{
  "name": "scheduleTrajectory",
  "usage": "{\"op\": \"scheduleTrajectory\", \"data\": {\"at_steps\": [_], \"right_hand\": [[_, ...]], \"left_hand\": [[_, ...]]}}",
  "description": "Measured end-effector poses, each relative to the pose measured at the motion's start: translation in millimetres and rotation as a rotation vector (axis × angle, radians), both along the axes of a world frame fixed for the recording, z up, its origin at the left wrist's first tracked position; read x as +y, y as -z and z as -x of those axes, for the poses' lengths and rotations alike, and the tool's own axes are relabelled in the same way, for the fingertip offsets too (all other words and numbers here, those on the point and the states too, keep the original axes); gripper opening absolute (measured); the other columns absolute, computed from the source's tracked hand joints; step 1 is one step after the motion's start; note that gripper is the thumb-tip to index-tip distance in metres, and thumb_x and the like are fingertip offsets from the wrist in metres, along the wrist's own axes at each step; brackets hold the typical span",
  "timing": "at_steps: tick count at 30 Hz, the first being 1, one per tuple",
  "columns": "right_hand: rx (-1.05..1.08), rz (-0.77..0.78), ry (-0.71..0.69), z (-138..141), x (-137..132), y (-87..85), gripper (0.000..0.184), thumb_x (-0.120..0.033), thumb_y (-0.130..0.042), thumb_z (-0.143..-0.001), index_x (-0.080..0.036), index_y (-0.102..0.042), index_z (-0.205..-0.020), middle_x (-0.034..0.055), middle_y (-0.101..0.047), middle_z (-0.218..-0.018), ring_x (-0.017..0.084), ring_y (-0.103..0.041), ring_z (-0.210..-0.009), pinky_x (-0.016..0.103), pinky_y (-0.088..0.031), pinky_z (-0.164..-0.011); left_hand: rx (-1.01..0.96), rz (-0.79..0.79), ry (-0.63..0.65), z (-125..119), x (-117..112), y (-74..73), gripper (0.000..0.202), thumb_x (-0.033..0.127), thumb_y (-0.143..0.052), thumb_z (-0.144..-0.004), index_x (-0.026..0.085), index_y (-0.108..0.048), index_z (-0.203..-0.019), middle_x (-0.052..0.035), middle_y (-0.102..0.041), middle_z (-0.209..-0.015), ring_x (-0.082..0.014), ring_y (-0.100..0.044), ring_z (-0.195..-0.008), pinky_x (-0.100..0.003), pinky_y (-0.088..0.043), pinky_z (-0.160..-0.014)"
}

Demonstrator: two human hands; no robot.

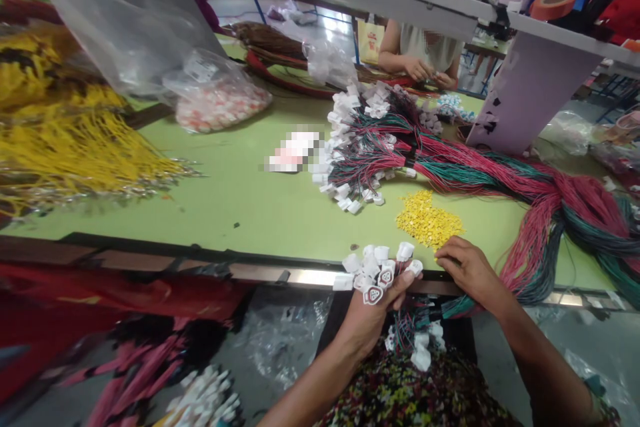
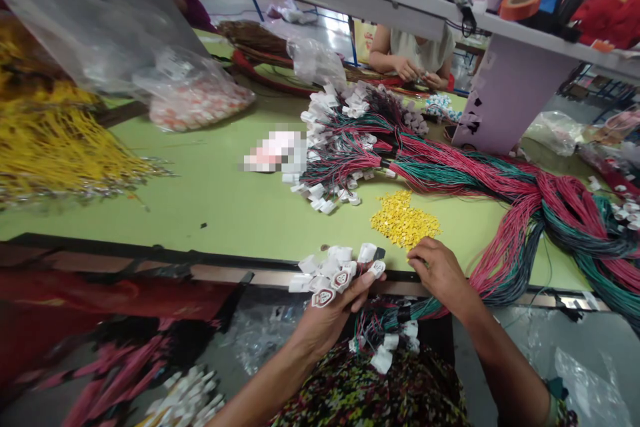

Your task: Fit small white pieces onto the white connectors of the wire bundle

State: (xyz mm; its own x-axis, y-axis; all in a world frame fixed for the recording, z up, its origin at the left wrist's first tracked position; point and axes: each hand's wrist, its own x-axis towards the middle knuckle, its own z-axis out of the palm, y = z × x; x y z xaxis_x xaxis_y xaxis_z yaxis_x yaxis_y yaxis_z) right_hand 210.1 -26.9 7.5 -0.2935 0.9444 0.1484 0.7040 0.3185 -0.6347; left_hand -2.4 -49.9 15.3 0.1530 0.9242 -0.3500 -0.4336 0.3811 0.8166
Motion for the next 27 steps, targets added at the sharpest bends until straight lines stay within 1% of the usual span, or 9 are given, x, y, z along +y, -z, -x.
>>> {"op": "scheduleTrajectory", "data": {"at_steps": [3, 5, 8, 10, 14, 17, 19, 22, 27], "right_hand": [[0.046, -0.016, 0.018, 4, 0, -1.0, 0.015, -0.016, -0.060, -0.094, -0.021, -0.073, -0.088, 0.0046, -0.068, -0.086, 0.019, -0.064, -0.083, 0.032, -0.050, -0.079], [0.146, -0.001, 0.041, 9, -5, -6.9, 0.013, -0.019, -0.061, -0.094, -0.021, -0.072, -0.088, 0.0036, -0.067, -0.085, 0.018, -0.063, -0.079, 0.030, -0.050, -0.074], [0.325, 0.057, 0.049, 21, -18, -22.8, 0.010, -0.024, -0.064, -0.093, -0.020, -0.072, -0.089, 0.0026, -0.065, -0.083, 0.015, -0.059, -0.072, 0.026, -0.048, -0.064], [0.395, 0.075, 0.031, 28, -27, -34.3, 0.008, -0.024, -0.065, -0.092, -0.020, -0.071, -0.089, 0.0024, -0.064, -0.082, 0.014, -0.057, -0.069, 0.025, -0.047, -0.061], [0.360, -0.001, -0.013, 36, -37, -47.6, 0.008, -0.017, -0.063, -0.091, -0.020, -0.070, -0.090, 0.0034, -0.064, -0.086, 0.015, -0.059, -0.073, 0.026, -0.050, -0.064], [0.292, -0.077, -0.047, 37, -39, -48.7, 0.012, -0.015, -0.061, -0.093, -0.021, -0.071, -0.094, 0.0045, -0.065, -0.088, 0.017, -0.062, -0.080, 0.030, -0.052, -0.070], [0.271, -0.130, -0.054, 37, -38, -48.4, 0.014, -0.015, -0.060, -0.094, -0.022, -0.072, -0.097, 0.0049, -0.066, -0.089, 0.018, -0.064, -0.082, 0.032, -0.054, -0.072], [0.289, -0.174, -0.057, 39, -38, -48.0, 0.015, -0.016, -0.061, -0.095, -0.023, -0.074, -0.097, 0.0045, -0.067, -0.087, 0.017, -0.065, -0.079, 0.032, -0.054, -0.070], [0.399, -0.069, -0.006, 40, -39, -43.1, 0.012, -0.020, -0.064, -0.094, -0.023, -0.076, -0.095, 0.0045, -0.068, -0.087, 0.016, -0.064, -0.078, 0.028, -0.052, -0.063]], "left_hand": [[0.031, -0.015, -0.008, -1, 0, 2.5, 0.037, 0.041, -0.091, -0.061, 0.016, -0.071, -0.077, -0.0018, -0.068, -0.070, -0.0067, -0.039, -0.051, -0.023, -0.030, -0.048], [0.047, -0.027, -0.016, 0, -1, 5.3, 0.035, 0.039, -0.091, -0.059, 0.016, -0.072, -0.079, -0.0002, -0.065, -0.068, -0.0077, -0.039, -0.051, -0.024, -0.032, -0.048], [0.048, -0.034, -0.018, 0, -2, 8.4, 0.037, 0.031, -0.091, -0.055, 0.017, -0.072, -0.082, -0.0002, -0.067, -0.073, -0.0107, -0.047, -0.056, -0.025, -0.039, -0.052], [0.048, -0.032, -0.024, 0, -4, 8.8, 0.037, 0.028, -0.091, -0.052, 0.018, -0.071, -0.082, 0.0004, -0.067, -0.074, -0.0130, -0.053, -0.061, -0.026, -0.044, -0.057], [0.031, -0.037, 0.008, -2, -7, 6.6, 0.031, 0.026, -0.089, -0.055, 0.018, -0.070, -0.079, -0.0011, -0.070, -0.077, -0.0168, -0.062, -0.071, -0.029, -0.051, -0.068], [0.030, -0.079, 0.048, -3, -8, 4.3, 0.025, 0.027, -0.087, -0.060, 0.017, -0.071, -0.077, -0.0028, -0.071, -0.078, -0.0183, -0.064, -0.074, -0.031, -0.052, -0.072], [0.045, -0.099, 0.043, -3, -8, 3.0, 0.025, 0.028, -0.087, -0.061, 0.018, -0.072, -0.078, -0.0035, -0.072, -0.079, -0.0192, -0.065, -0.076, -0.032, -0.052, -0.075], [0.075, -0.111, 0.026, -4, -8, 1.2, 0.024, 0.029, -0.087, -0.061, 0.018, -0.073, -0.077, -0.0042, -0.073, -0.081, -0.0200, -0.066, -0.076, -0.033, -0.053, -0.077], [0.109, -0.107, -0.005, -4, -8, -1.4, 0.024, 0.029, -0.087, -0.058, 0.020, -0.073, -0.075, -0.0032, -0.073, -0.079, -0.0204, -0.065, -0.074, -0.033, -0.053, -0.073]]}}
